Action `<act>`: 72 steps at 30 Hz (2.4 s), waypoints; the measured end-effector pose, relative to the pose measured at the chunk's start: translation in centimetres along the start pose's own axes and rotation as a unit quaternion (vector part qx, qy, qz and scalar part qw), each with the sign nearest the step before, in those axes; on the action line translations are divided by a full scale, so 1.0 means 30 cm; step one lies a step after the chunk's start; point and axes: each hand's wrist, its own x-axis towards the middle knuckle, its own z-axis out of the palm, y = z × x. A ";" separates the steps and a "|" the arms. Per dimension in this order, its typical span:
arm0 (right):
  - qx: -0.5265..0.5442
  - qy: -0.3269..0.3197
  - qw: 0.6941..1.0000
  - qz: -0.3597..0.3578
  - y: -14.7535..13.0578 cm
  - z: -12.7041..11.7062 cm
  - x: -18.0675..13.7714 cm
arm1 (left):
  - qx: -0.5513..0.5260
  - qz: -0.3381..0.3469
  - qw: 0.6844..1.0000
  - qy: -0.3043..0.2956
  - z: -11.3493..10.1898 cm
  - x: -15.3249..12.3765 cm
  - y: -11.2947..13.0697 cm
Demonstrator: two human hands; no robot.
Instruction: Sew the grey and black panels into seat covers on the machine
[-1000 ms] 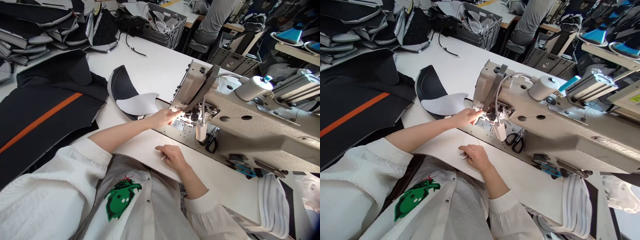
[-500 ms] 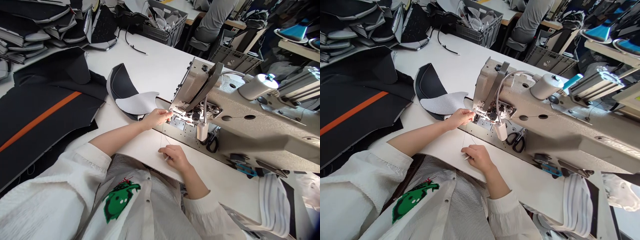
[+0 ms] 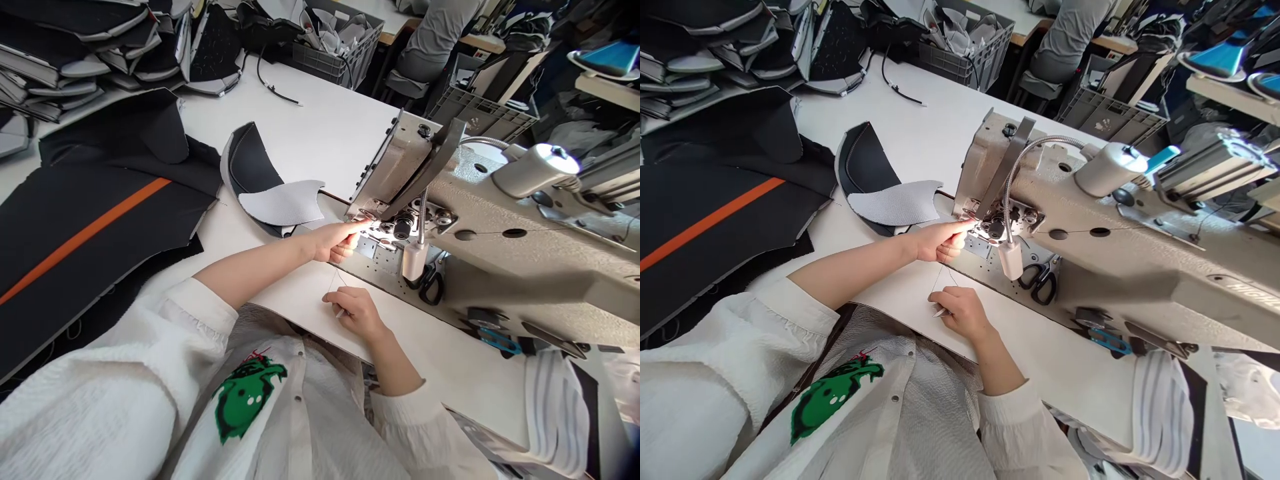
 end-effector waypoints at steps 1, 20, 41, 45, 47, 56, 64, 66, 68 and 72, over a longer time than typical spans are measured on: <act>-0.002 -0.008 1.000 -0.001 0.001 0.004 -0.001 | 0.010 -0.010 1.000 -0.015 0.007 0.006 0.000; -0.092 0.010 0.982 0.166 0.008 0.024 -0.005 | 0.281 0.330 0.860 0.268 -0.178 -0.001 -0.117; -0.179 -0.076 0.976 0.098 -0.010 0.020 -0.027 | 0.678 0.504 0.535 0.012 -0.185 -0.083 -0.211; -0.183 -0.071 0.974 0.112 -0.015 0.019 -0.024 | 0.700 0.477 0.531 0.037 -0.189 -0.045 -0.187; -0.170 -0.059 0.976 0.120 -0.014 0.020 -0.022 | 0.703 0.459 0.539 0.061 -0.194 -0.025 -0.168; -0.058 -0.008 0.983 0.173 -0.005 0.007 -0.015 | 0.638 0.450 0.617 0.100 -0.207 0.035 -0.130; -0.090 -0.052 0.985 0.135 -0.008 0.009 -0.024 | 0.438 0.369 0.820 -0.013 -0.157 0.021 -0.132; -0.081 -0.052 0.985 0.141 -0.006 0.010 -0.022 | 0.398 0.347 0.848 -0.037 -0.148 0.027 -0.125; -0.076 -0.048 0.986 0.141 -0.006 0.011 -0.018 | 0.383 0.334 0.860 -0.052 -0.147 0.028 -0.122; -0.081 -0.045 0.989 0.117 -0.020 0.007 -0.023 | 0.449 0.361 0.815 -0.067 -0.168 -0.016 -0.140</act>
